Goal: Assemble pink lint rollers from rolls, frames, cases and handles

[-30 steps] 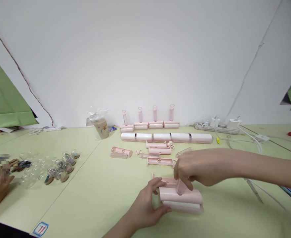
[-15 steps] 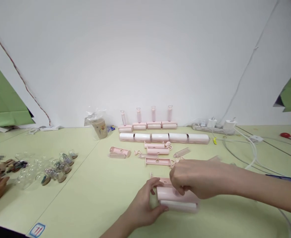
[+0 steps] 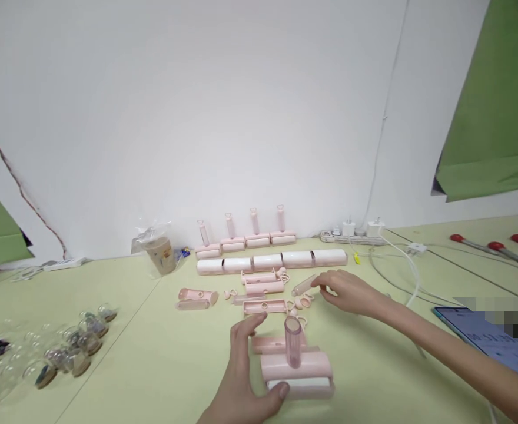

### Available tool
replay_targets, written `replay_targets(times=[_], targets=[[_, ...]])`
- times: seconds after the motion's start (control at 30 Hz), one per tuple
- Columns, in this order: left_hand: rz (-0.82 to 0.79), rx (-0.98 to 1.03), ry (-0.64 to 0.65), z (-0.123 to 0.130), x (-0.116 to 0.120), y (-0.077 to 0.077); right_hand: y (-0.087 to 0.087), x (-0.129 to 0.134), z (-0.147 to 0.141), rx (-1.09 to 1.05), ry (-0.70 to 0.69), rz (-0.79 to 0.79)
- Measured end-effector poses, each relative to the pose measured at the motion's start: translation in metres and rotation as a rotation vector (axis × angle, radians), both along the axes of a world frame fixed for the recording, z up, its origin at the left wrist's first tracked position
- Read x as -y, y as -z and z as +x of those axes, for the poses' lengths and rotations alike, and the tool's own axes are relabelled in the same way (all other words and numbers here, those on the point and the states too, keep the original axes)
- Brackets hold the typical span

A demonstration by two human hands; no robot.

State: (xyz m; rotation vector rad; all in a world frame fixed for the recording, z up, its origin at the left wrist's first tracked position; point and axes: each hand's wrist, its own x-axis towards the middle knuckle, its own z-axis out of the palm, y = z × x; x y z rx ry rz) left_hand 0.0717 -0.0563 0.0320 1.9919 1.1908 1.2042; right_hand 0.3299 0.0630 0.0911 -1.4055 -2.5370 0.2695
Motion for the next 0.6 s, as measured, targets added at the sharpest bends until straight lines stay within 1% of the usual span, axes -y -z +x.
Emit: replay_targets(times=[0.1,0.17,0.2,0.23,0.3,0.37,0.4,0.5,0.6], targets=[[-0.052,0.163,0.071,0.020,-0.010,-0.027,0.016,-0.004,0.025,0.105,0.185,-0.032],[-0.090,0.265,0.171,0.033,-0.019,-0.039,0.022,-0.007,0.043,0.161,0.266,-0.102],[-0.130,0.312,0.227,0.040,-0.024,-0.042,0.025,-0.009,0.050,0.176,0.272,-0.145],[-0.187,0.364,0.276,0.046,-0.028,-0.043,0.028,-0.010,0.055,0.180,0.255,-0.184],[-0.329,0.475,0.360,0.056,-0.035,-0.039,0.032,-0.014,0.057,0.165,0.199,-0.223],[-0.453,0.574,0.397,0.064,-0.039,-0.032,0.034,-0.016,0.050,0.137,0.175,-0.195],[-0.493,0.608,0.391,0.067,-0.041,-0.028,0.034,-0.018,0.042,0.122,0.174,-0.160],[-0.510,0.667,0.322,0.073,-0.042,-0.019,0.034,-0.019,0.013,0.069,0.162,-0.044],[-0.489,0.708,0.322,0.076,-0.042,-0.015,0.039,-0.019,-0.014,0.011,0.135,-0.006]])
